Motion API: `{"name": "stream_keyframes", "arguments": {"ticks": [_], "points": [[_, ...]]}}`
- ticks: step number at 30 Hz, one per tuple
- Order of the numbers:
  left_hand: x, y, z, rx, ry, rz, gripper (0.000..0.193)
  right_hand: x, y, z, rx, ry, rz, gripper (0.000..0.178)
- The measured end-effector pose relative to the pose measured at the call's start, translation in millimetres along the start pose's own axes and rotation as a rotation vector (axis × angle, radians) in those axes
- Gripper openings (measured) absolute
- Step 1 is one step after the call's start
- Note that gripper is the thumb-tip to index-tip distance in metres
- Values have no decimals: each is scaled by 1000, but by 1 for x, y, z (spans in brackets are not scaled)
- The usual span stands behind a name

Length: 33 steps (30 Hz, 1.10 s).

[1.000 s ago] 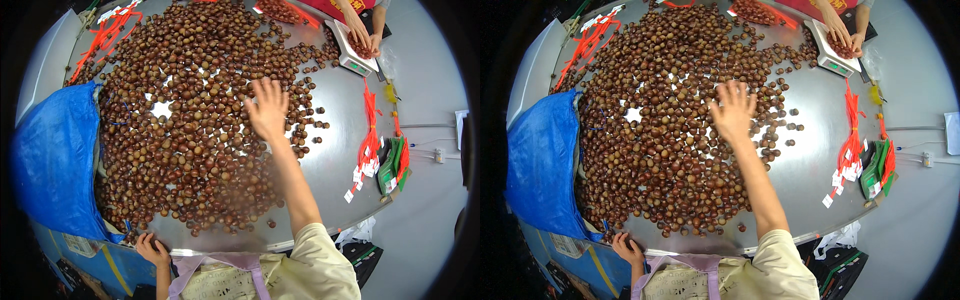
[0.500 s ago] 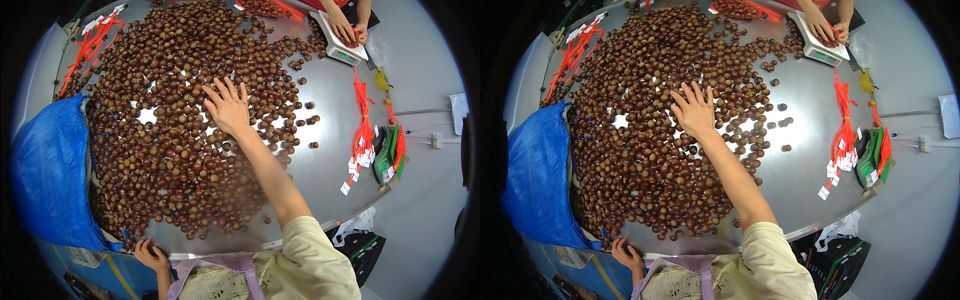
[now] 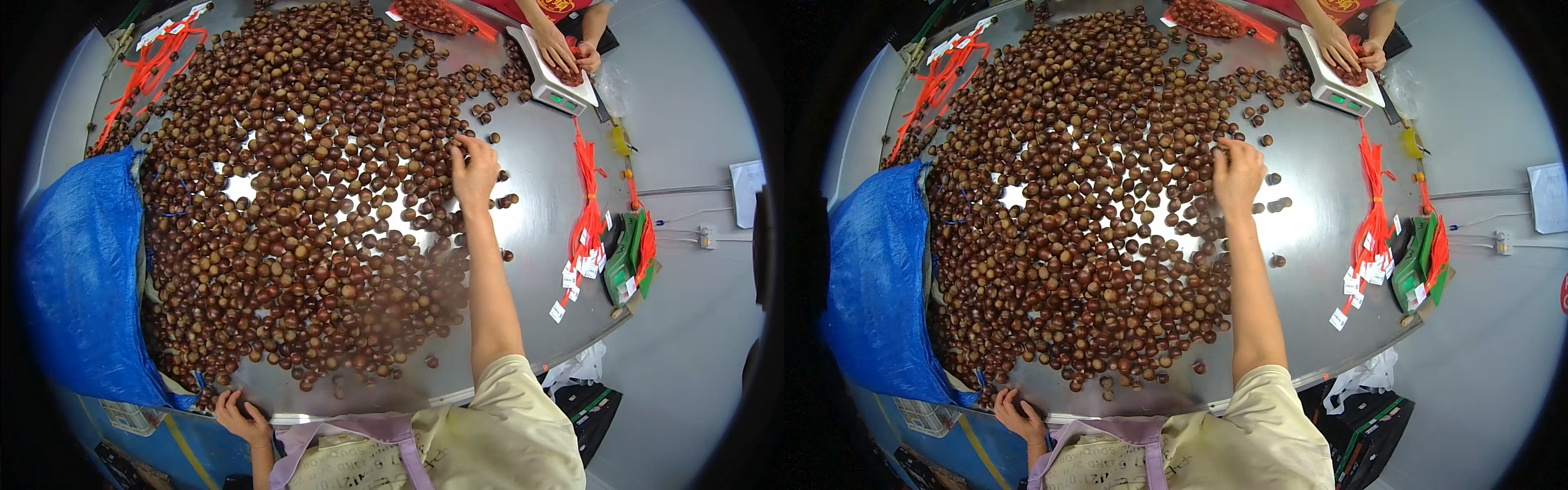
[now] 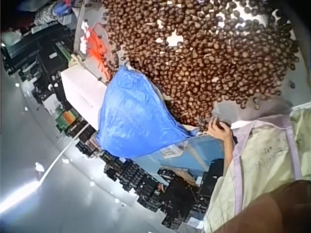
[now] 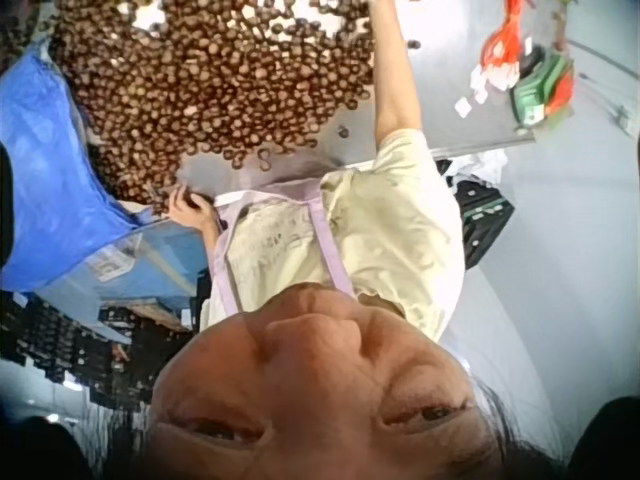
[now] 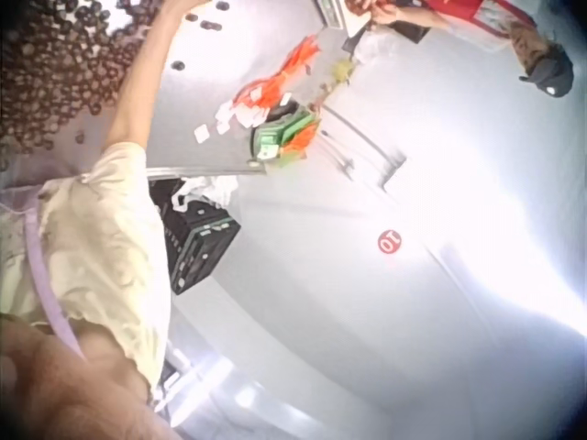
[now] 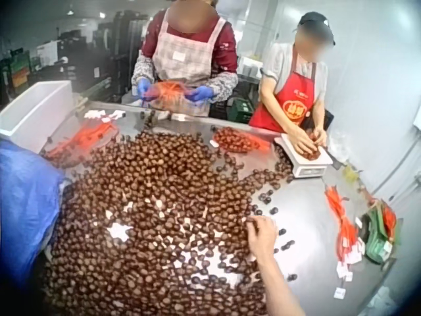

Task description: The person spreads and sorts chestnuts on a large metal table, moving them by hand to separate and organize them. Another person wearing blue gloves also handles chestnuts nearby, and a third person weighs chestnuts on a digital scale.

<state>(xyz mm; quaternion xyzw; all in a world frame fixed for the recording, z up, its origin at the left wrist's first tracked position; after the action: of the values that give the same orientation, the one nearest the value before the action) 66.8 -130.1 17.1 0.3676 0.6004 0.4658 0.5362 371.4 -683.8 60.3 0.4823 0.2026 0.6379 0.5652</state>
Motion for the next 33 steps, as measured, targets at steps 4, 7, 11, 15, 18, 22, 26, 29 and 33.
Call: {"name": "stream_keyframes", "arguments": {"ticks": [4, 7, 11, 15, 18, 22, 26, 29, 33], "points": [[0, 0, 0, -7, -8, 11, 25, -47, -11, -3, 232, -117, -18, 24], [2, 1, -1, -7, -7, 13, 25, -50, -17, -2, 295, -131, 20, 23], [-1, 3, 0, -36, -6, -2, 24, -39, -17, 6, 275, -132, -27, 16], [-5, 7, 3, -55, -19, -21, 23, -40, -24, 6, 232, -165, -31, 14], [-8, 9, 4, -64, -22, -47, 22, -40, -27, 6, 200, -159, 31, 14], [-7, 9, 4, -80, -35, -47, 21, -45, 1, -10, 76, -118, 397, 16], [-5, 9, 1, -91, -24, -60, 20, -39, 57, -81, 257, -236, 462, 17], [-4, 9, 0, -111, -34, -77, 18, -65, 105, -161, 295, -422, 492, 23], [-6, 13, -1, -150, -55, -69, 17, -146, 200, -280, -12, -736, 448, 30]]}}
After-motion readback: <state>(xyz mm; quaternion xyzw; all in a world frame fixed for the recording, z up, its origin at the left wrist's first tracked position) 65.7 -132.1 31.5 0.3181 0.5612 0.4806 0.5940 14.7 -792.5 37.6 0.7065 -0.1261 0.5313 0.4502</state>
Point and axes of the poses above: each hand's wrist, its own z-axis towards the middle knuckle, its own y-axis out of the back of the hand, x = y × z, the point moved 10 cm from there along z, towards the middle knuckle, and after that the axes turned 5 degrees about x, right-handed, at the moved point
